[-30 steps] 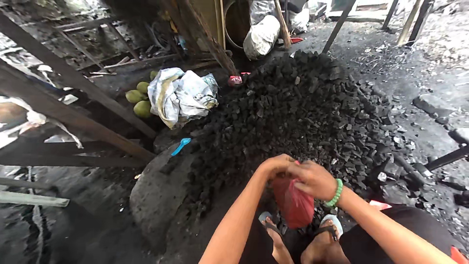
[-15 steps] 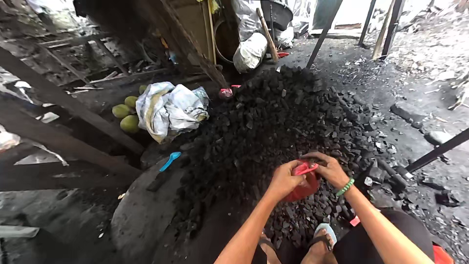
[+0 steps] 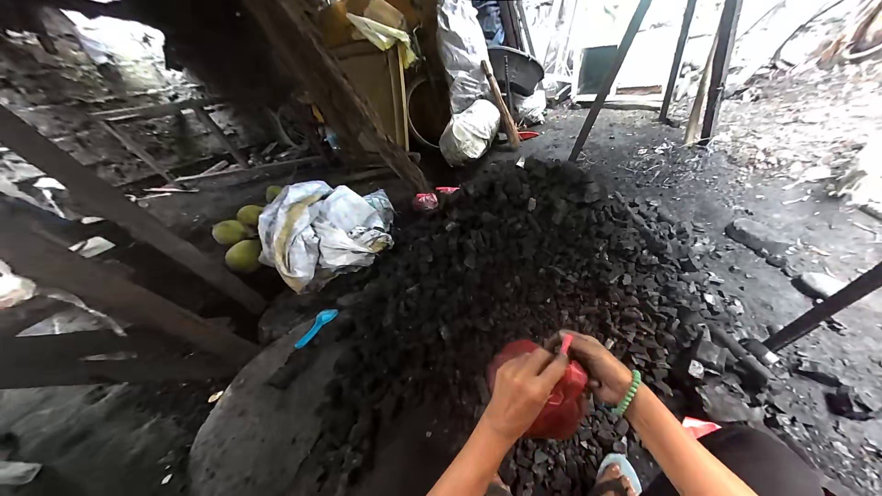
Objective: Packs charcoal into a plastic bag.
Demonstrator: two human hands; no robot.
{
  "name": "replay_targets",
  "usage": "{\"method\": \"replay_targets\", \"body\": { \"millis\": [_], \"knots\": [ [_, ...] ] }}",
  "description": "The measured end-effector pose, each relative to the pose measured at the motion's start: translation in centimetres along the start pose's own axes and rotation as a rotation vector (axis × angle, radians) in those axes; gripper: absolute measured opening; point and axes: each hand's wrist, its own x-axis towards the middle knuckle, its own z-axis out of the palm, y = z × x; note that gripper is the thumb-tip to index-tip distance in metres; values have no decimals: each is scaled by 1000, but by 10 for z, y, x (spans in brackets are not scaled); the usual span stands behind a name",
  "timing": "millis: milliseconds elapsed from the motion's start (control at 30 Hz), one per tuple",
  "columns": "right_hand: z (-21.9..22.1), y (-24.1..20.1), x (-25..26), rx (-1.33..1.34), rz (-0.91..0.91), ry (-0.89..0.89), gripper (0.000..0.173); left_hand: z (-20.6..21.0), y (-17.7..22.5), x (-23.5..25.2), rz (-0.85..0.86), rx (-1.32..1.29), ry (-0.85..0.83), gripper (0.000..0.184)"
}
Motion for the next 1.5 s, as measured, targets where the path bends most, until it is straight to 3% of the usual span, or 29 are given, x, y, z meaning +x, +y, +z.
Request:
{"method": "replay_targets", "body": {
  "millis": [33, 67, 133, 167, 233, 300, 367, 467, 567, 633, 700, 767, 833, 933, 1033, 1133, 1300, 1367, 1500],
  "knots": [
    [-4, 2, 1, 28, -49, -33, 21, -7, 1, -1, -19, -17, -78, 11],
    [-5, 1, 1, 14, -91, -34, 21, -17, 5, 0, -114, -79, -226, 13],
    [2, -2, -3, -214, -146, 6, 26, -45, 16, 15, -544, -447, -643, 24],
    [9, -5, -7, -364, -153, 22, 23, -52, 19, 22, -787, -688, -750, 23],
    [21, -2, -15, -564, -198, 80, 21, -51, 28, 23, -1228, -1131, -654, 18],
    [29, 13, -19, -595, -341, 195, 27, -46, 40, 27, -1598, -1512, -312, 34],
    [32, 25, -22, -481, -446, 265, 34, -44, 46, 30, -1774, -1691, -40, 37],
    [26, 39, -30, -356, -590, 233, 53, -51, 48, 29, -1785, -1659, -8, 37],
    [25, 40, -42, -606, -866, 273, 64, -65, 44, 35, -1661, -1523, -236, 54],
    [22, 38, -43, -749, -1038, 352, 54, -73, 45, 38, -1537, -1439, -381, 59],
    [22, 31, -41, -824, -1167, 399, 46, -80, 45, 41, -1333, -1316, -524, 53],
    [25, 15, -42, -928, -1311, 408, 39, -92, 43, 50, -1056, -976, -679, 44],
    [29, -6, -47, -1056, -1447, 373, 33, -113, 45, 68, -737, -615, -826, 47],
    [39, -37, -59, -1177, -1564, 277, 22, -135, 49, 83, -525, -461, -826, 43],
    [24, -52, -75, -1313, -1563, 229, 26, -156, 34, 71, -654, -576, -901, 39],
    [-20, -29, -80, -1390, -1412, 224, 29, -156, 16, 24, -893, -714, -1014, 36],
    [-32, 2, -89, -1412, -1290, 210, 28, -129, 1, -4, -862, -885, -1151, 27],
    [-28, 12, -94, -1360, -1263, 246, 27, -120, -9, -2, -886, -904, -1110, 21],
    [7, 40, -99, -1210, -1229, 243, 24, -88, -8, 16, -1215, -870, -761, 14]
  ]
}}
